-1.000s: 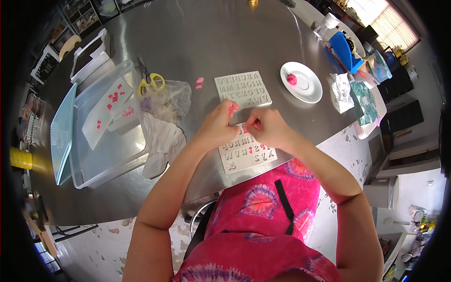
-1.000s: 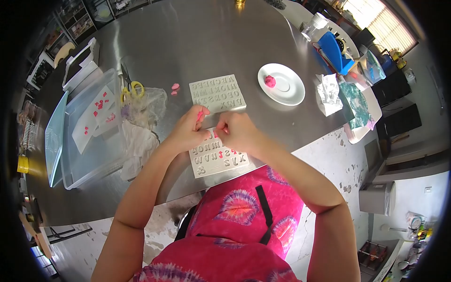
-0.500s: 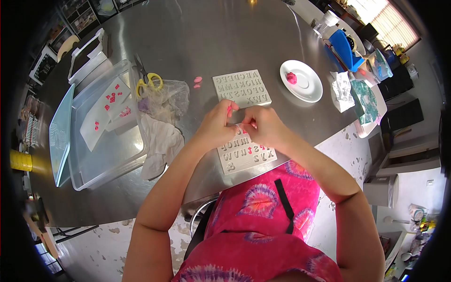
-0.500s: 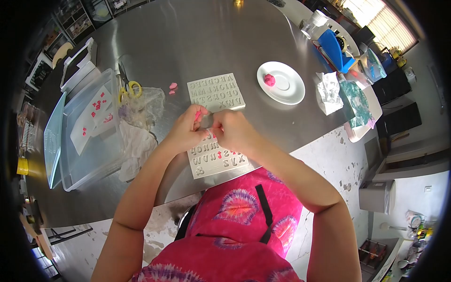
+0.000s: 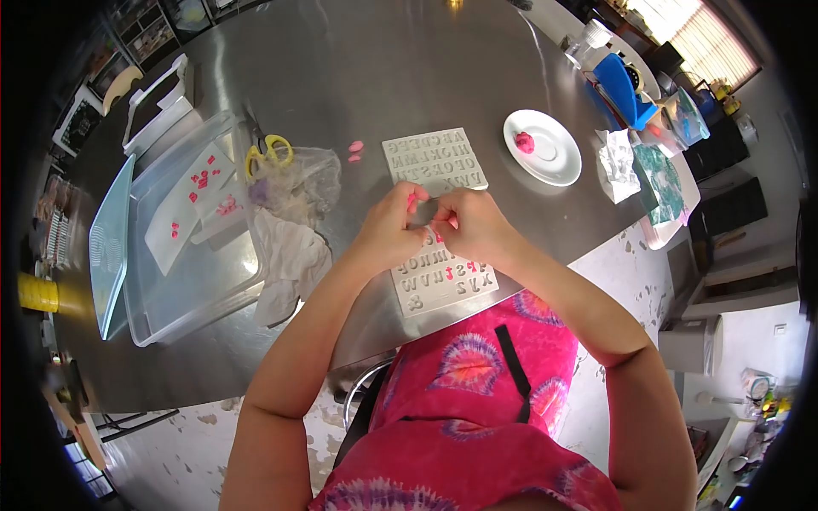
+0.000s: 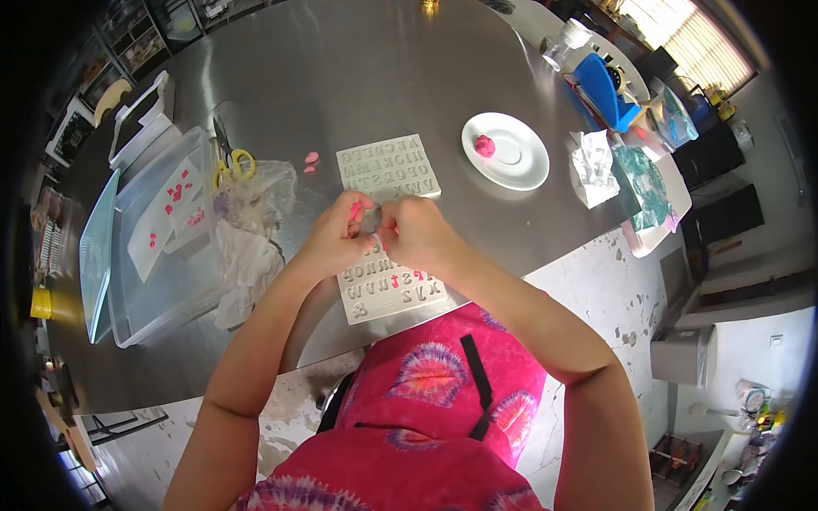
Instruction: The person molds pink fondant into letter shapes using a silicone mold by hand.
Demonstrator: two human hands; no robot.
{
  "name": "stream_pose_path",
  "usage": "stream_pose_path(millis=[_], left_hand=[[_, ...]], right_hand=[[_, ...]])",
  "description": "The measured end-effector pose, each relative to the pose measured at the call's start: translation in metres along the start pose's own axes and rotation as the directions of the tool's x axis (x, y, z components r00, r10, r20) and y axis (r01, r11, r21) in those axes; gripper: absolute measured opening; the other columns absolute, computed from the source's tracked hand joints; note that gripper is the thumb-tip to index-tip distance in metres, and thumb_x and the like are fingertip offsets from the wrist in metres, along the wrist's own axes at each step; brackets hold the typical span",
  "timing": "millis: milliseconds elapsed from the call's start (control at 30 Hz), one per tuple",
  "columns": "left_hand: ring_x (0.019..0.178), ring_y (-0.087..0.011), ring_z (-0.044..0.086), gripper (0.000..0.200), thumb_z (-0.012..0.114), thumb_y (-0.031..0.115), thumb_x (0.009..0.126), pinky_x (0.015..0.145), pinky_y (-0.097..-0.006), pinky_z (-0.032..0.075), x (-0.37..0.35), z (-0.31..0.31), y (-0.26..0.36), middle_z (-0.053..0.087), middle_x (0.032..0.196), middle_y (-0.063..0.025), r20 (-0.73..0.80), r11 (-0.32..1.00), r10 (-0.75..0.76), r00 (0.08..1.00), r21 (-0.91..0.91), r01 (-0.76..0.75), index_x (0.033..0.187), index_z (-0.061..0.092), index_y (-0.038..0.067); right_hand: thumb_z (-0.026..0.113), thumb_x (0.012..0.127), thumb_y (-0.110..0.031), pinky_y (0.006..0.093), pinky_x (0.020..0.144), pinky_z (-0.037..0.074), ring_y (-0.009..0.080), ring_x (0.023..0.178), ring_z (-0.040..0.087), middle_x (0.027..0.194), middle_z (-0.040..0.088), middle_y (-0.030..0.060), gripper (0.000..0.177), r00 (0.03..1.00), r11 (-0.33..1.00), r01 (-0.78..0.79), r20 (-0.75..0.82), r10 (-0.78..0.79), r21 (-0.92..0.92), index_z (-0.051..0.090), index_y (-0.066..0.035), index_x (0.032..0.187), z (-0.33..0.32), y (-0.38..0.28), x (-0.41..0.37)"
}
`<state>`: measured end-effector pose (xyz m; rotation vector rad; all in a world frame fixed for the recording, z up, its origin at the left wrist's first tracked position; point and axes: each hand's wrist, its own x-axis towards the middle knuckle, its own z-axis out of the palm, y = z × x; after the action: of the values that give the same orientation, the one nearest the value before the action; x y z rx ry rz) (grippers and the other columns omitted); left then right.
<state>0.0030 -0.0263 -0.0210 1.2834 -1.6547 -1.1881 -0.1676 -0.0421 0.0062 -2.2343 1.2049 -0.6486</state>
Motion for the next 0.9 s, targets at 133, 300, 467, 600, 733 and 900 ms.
stream_pose_path(millis=[133, 300, 467, 600, 733, 900], left_hand=[[0.062, -0.0060, 0.036, 0.044, 0.062, -0.009, 0.069, 0.053, -0.0241, 0.034, 0.001, -0.002, 0.002, 0.038, 0.074, 0.0024, -0.007, 0.999, -0.005, 1.000, 0.032, 0.006, 0.108, 0.046, 0.004], [0.061, -0.0064, 0.036, 0.044, 0.063, -0.008, 0.069, 0.053, -0.0243, 0.034, -0.001, 0.000, 0.001, 0.037, 0.073, 0.0030, -0.019, 0.999, -0.029, 0.999, -0.022, 0.029, 0.108, 0.046, 0.004], [0.063, -0.0063, 0.039, 0.043, 0.064, -0.007, 0.070, 0.054, -0.0241, 0.035, -0.002, -0.002, 0.003, 0.043, 0.077, 0.0012, -0.005, 0.999, -0.036, 0.999, 0.041, 0.036, 0.107, 0.047, 0.004], [0.073, -0.0170, 0.052, 0.041, 0.065, 0.003, 0.069, 0.067, -0.0310, 0.044, -0.002, -0.005, 0.003, 0.052, 0.088, -0.0071, 0.012, 0.998, -0.057, 0.998, 0.037, 0.057, 0.107, 0.048, 0.006], [0.063, -0.0082, 0.042, 0.041, 0.066, -0.002, 0.071, 0.056, -0.0252, 0.040, -0.002, -0.003, 0.008, 0.046, 0.080, -0.0005, -0.041, 0.998, 0.017, 0.999, 0.064, -0.015, 0.107, 0.047, 0.005], [0.063, -0.0106, 0.044, 0.039, 0.069, 0.004, 0.072, 0.056, -0.0273, 0.041, -0.003, 0.002, 0.010, 0.049, 0.082, -0.0036, -0.064, 0.992, 0.025, 0.998, 0.124, -0.017, 0.105, 0.048, 0.005]], right_hand=[[0.069, 0.070, -0.007, 0.0334, 0.057, 0.046, 0.0225, 0.059, 0.058, 0.066, 0.060, 0.0124, 0.010, 0.950, 0.956, -0.280, 0.165, 0.264, 0.082, 0.062, 0.000, 0.072, -0.015, -0.006, 0.008], [0.066, 0.069, -0.006, 0.0365, 0.059, 0.048, 0.0282, 0.063, 0.061, 0.069, 0.061, 0.0157, 0.006, 1.000, 0.999, -0.002, -0.029, 0.003, 0.045, 0.063, -0.001, 0.072, 0.004, 0.000, -0.005], [0.066, 0.075, -0.007, 0.0324, 0.058, 0.046, 0.0202, 0.062, 0.057, 0.071, 0.059, 0.0099, 0.007, 0.933, 0.905, -0.354, 0.152, 0.325, 0.236, 0.063, -0.001, 0.077, -0.011, 0.002, 0.003], [0.064, 0.078, -0.005, 0.0334, 0.061, 0.047, 0.0236, 0.066, 0.058, 0.074, 0.059, 0.0108, 0.009, 0.984, 0.982, -0.146, 0.117, 0.132, 0.122, 0.064, 0.001, 0.085, -0.012, -0.014, -0.017], [0.058, 0.081, 0.001, 0.0351, 0.064, 0.047, 0.0271, 0.070, 0.058, 0.081, 0.058, 0.0125, 0.017, 0.998, 0.995, 0.065, 0.001, -0.065, 0.071, 0.066, 0.000, 0.096, -0.009, -0.011, -0.031], [0.060, 0.077, 0.003, 0.0331, 0.062, 0.048, 0.0260, 0.069, 0.058, 0.085, 0.059, 0.0138, 0.022, 0.941, 0.915, 0.335, 0.025, -0.338, -0.227, 0.067, 0.000, 0.098, -0.018, -0.027, -0.041]])
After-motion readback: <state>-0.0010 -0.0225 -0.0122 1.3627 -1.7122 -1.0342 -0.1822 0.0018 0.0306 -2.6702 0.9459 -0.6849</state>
